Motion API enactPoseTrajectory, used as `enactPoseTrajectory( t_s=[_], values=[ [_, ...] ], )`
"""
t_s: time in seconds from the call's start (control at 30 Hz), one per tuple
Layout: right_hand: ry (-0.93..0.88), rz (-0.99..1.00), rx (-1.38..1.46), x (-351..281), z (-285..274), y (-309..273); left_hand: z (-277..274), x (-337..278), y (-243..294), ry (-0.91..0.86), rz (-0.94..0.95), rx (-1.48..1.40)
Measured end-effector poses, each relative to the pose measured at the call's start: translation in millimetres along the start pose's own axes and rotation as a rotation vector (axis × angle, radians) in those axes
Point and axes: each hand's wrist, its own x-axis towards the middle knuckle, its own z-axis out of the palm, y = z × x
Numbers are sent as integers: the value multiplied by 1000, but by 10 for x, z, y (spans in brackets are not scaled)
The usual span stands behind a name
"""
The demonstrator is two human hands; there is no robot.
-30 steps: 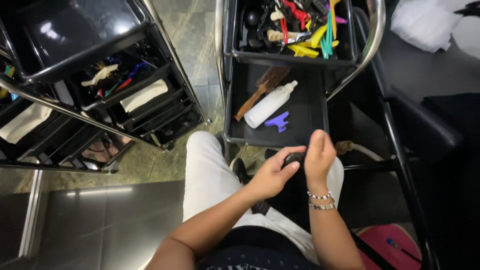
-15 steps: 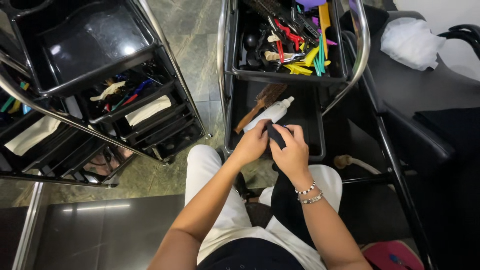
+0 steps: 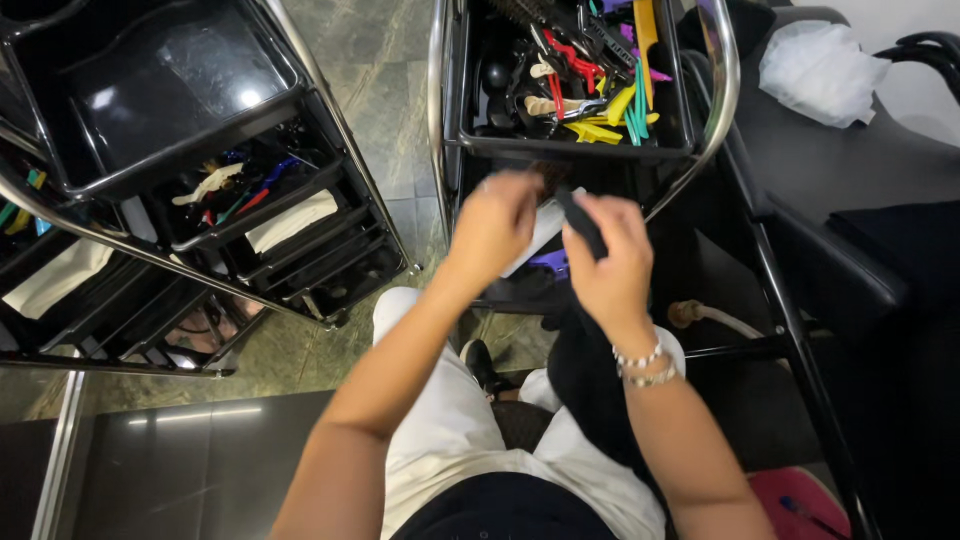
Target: The person sits on the floor and cleans a purple plastic hair clip and a black hair roller using a black cloth. The person wipes each item thoroughly and places them on a nearby utility cart.
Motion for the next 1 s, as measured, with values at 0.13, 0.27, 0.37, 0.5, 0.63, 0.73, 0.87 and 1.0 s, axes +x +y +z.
enactPoseTrajectory(
  t_s=[0.13,0.27,0.37,0.5,0.63,0.73,0.87,1.0],
  values=[
    [104,-110,60,435,221,4,-91,606,-216,53,117,185],
    [59,-92,29,540,577,231,80,1052,-609,-119,86,453],
    [-19,-39,-84,513,731,366,79,1149,-678,-267,80,496],
    [-24,-46,-182,475,733,370,-41,1142,-587,-364,71,444],
    [-87,-1,-136,537,597,336,-246,1073,-517,-413,43,278],
    [-291,4,133,589,436,327,-553,1030,-354,-460,95,115],
    [-183,495,572,495,235,172,-895,786,108,-365,-7,-344],
    [-23,424,673,94,189,167,-960,166,905,-153,-276,-1260]
  ],
)
